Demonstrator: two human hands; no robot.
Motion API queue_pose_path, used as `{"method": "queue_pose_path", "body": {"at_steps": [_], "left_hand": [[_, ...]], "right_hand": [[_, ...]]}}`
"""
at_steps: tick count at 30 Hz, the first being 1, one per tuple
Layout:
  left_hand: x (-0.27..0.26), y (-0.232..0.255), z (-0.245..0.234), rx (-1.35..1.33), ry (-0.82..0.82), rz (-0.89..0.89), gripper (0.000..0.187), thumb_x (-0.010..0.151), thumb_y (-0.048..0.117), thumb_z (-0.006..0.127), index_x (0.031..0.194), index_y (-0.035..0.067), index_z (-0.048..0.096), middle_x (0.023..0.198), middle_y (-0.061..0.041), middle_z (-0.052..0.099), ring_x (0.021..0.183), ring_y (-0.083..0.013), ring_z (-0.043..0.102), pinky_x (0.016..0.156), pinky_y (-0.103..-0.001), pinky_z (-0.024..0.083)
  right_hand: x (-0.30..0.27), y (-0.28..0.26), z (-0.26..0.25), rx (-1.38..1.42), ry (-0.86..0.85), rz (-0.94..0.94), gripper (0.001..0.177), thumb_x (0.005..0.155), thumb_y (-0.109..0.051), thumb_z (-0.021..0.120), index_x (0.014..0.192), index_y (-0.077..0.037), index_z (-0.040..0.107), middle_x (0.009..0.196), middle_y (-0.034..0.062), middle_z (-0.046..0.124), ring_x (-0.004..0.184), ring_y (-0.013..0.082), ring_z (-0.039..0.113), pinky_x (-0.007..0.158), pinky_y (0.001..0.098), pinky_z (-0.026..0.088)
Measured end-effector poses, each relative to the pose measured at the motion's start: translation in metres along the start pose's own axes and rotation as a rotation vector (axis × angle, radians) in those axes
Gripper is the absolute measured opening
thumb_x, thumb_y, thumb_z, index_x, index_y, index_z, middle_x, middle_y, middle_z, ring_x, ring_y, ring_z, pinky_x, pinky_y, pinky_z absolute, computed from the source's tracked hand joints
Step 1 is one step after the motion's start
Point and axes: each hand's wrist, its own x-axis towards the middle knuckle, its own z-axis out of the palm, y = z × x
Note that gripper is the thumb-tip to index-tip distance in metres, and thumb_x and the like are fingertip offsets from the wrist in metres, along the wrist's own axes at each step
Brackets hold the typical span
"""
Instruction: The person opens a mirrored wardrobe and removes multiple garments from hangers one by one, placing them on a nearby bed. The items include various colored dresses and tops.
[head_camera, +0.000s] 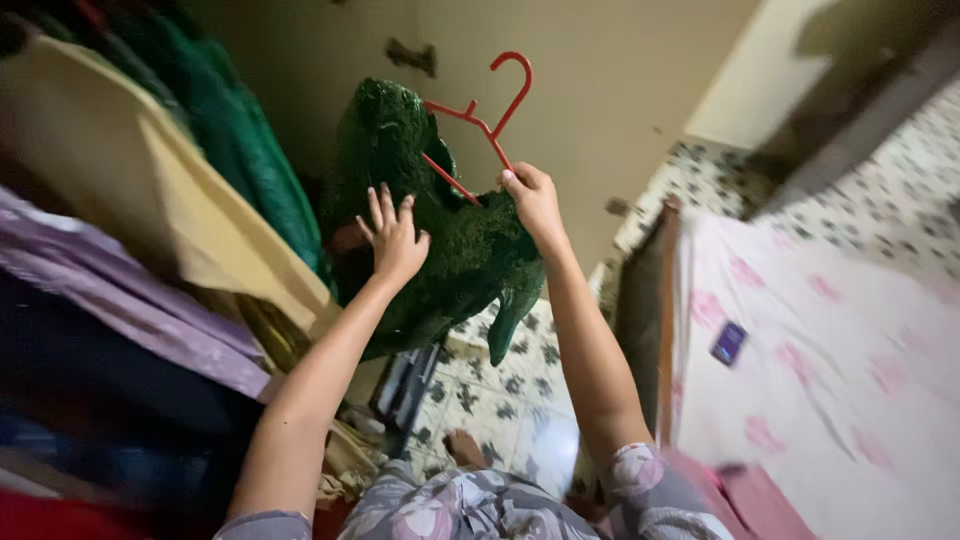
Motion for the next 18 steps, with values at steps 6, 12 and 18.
{"method": "queue_pose_path", "body": {"at_steps": [6, 12, 18], "left_hand": [[-0.057, 0.07, 0.051, -0.196, -0.033, 0.104, 0.07, 0.093, 0.025, 0.068, 0.155, 0.014, 0.038, 0.167, -0.025, 0.018, 0.155, -0.0458, 0.009, 0.114, -0.077, 0.013], [-0.06, 0.166, 0.066, -0.438, 0.093, 0.347, 0.06, 0.108, 0.032, 0.055, 0.161, 0.012, 0.035, 0.168, -0.024, 0.024, 0.156, -0.0479, 0.017, 0.118, -0.074, 0.016], [-0.068, 0.26, 0.067, -0.485, -0.05, 0.542, 0.035, 0.107, 0.039, 0.057, 0.131, 0.016, 0.065, 0.141, -0.012, 0.055, 0.143, -0.039, 0.037, 0.114, -0.073, 0.011]], "right_hand": [[-0.115, 0.015, -0.093, -0.078, 0.188, 0.162, 0.027, 0.094, -0.024, 0.065, 0.088, 0.001, 0.073, 0.074, -0.0006, 0.066, 0.069, 0.008, 0.056, 0.063, 0.0273, 0.043], [-0.223, -0.016, -0.184, -0.173, 0.287, 0.223, 0.026, 0.092, -0.024, 0.066, 0.087, 0.001, 0.072, 0.072, -0.002, 0.066, 0.067, 0.0064, 0.056, 0.061, 0.0267, 0.044], [-0.312, -0.061, -0.248, -0.366, 0.385, 0.333, 0.031, 0.096, -0.027, 0.069, 0.085, 0.002, 0.071, 0.067, -0.0009, 0.056, 0.063, 0.0074, 0.047, 0.057, 0.0297, 0.037]]}}
